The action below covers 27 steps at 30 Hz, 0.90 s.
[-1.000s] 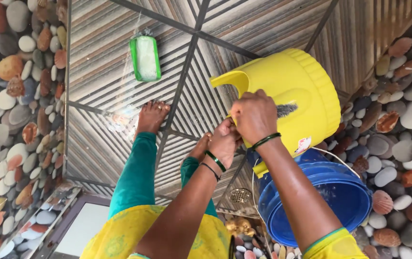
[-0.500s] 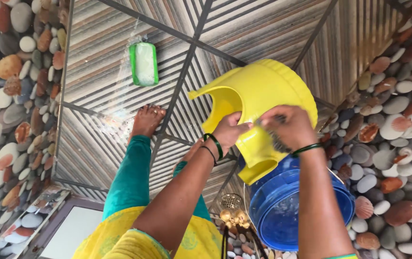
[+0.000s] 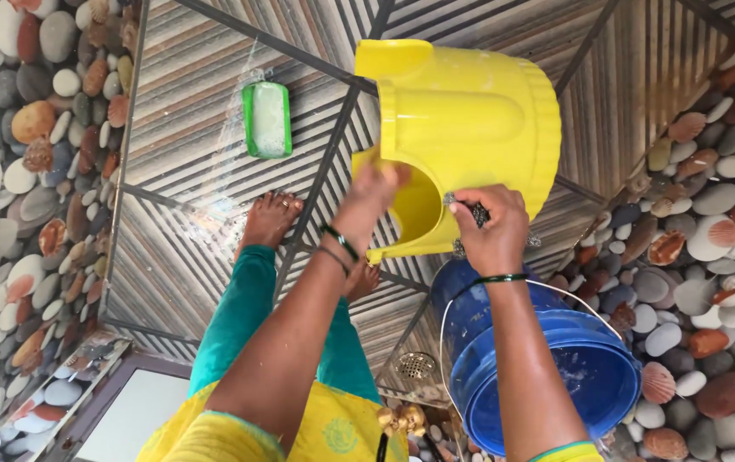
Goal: Cleaning a yellow plastic stool with a scrub and water in a bathroom.
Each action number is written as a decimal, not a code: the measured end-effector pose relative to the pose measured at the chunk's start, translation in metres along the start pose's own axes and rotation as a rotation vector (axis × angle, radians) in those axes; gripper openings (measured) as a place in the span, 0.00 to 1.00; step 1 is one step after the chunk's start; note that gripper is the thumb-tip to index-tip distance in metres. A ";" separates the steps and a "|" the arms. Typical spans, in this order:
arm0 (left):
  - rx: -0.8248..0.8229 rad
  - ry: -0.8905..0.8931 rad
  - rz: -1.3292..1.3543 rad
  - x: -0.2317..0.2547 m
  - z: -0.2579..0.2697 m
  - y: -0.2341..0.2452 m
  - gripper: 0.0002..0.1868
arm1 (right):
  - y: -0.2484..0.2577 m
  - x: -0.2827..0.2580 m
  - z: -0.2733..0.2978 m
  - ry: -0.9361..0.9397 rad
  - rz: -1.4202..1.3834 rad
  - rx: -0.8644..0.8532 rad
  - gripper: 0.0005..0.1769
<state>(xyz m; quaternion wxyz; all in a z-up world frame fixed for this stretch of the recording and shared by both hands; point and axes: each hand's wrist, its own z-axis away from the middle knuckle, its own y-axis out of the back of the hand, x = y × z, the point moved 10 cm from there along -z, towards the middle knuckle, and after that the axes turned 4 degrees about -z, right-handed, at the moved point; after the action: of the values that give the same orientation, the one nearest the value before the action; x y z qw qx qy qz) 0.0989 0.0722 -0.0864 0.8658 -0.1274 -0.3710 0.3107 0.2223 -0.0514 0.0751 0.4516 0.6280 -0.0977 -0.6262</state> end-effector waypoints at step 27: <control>0.228 0.076 0.336 -0.018 0.005 0.018 0.13 | -0.030 0.047 0.039 -0.078 -0.273 0.358 0.05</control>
<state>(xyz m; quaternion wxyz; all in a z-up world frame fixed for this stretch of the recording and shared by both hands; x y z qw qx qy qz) 0.0773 0.0745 -0.1013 0.8240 -0.1003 -0.2743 0.4855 0.1839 -0.0837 0.0294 0.2401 0.6806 -0.1388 -0.6781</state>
